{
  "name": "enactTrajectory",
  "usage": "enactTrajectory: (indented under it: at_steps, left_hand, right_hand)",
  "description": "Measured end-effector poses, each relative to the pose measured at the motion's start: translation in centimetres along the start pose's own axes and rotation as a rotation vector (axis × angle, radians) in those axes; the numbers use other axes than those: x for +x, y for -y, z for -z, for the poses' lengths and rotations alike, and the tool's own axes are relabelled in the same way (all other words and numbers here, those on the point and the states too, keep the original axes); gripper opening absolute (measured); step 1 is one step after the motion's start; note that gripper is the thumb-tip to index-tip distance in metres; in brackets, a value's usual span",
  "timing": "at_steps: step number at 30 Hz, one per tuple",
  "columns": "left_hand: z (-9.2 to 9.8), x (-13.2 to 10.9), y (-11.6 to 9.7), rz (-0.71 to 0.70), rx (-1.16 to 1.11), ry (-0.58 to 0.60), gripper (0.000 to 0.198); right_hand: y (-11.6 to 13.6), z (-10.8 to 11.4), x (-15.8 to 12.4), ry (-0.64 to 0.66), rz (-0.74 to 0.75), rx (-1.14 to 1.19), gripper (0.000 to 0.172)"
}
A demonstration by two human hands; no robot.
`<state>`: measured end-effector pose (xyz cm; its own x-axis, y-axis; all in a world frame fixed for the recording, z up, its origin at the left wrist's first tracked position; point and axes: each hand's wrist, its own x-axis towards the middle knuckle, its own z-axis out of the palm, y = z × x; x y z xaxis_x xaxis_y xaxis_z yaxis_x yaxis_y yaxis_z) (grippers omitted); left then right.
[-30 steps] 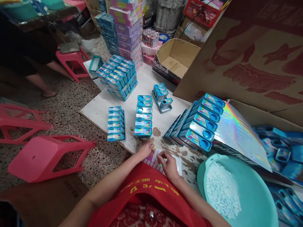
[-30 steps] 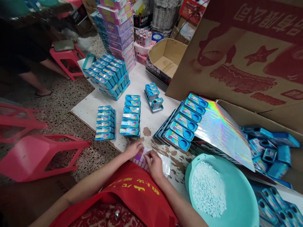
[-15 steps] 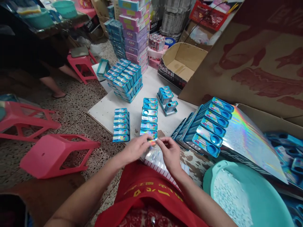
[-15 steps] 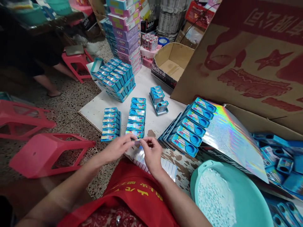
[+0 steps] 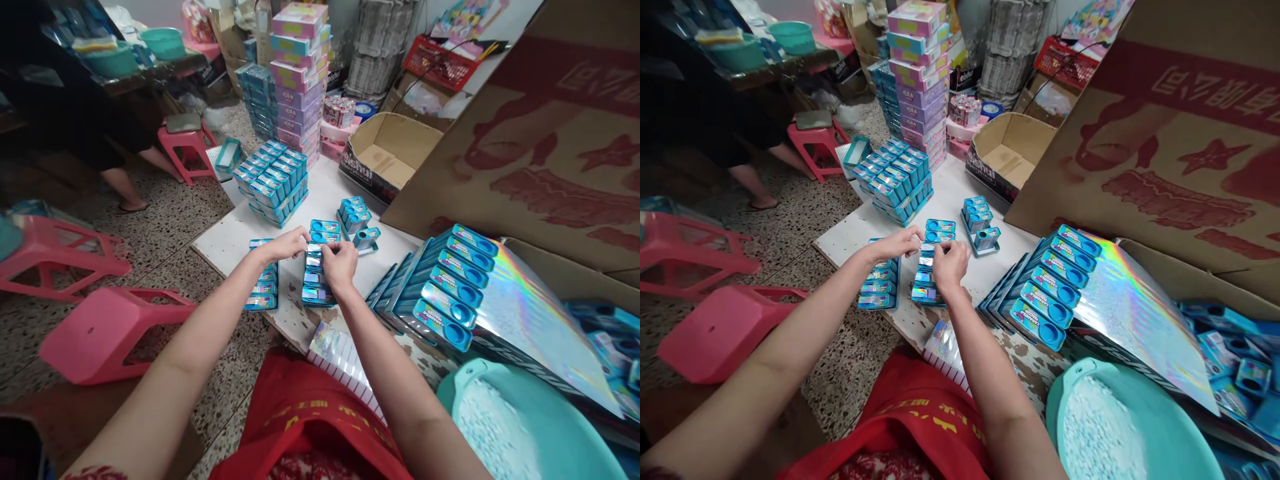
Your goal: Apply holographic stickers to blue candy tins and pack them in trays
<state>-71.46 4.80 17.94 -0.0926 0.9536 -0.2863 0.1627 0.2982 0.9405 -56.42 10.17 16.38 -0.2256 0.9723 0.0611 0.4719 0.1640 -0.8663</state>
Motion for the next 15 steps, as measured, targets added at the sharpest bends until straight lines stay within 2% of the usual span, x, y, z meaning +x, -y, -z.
enactTrajectory:
  at_steps: [10,13,15]
  left_hand:
    - [0.4,0.5,0.7,0.014,-0.165,0.059,0.021]
    - [0.1,0.4,1.7,0.066,-0.308,0.056,0.022]
    - [-0.5,0.1,2.6,0.135,-0.425,0.012,0.026]
  right_hand:
    - [-0.4,-0.2,0.5,0.001,-0.059,0.061,0.008]
    - [-0.6,-0.3,0.6,0.006,-0.076,0.041,0.007]
    - [-1.0,-0.4,0.8,0.005,-0.144,0.06,0.009]
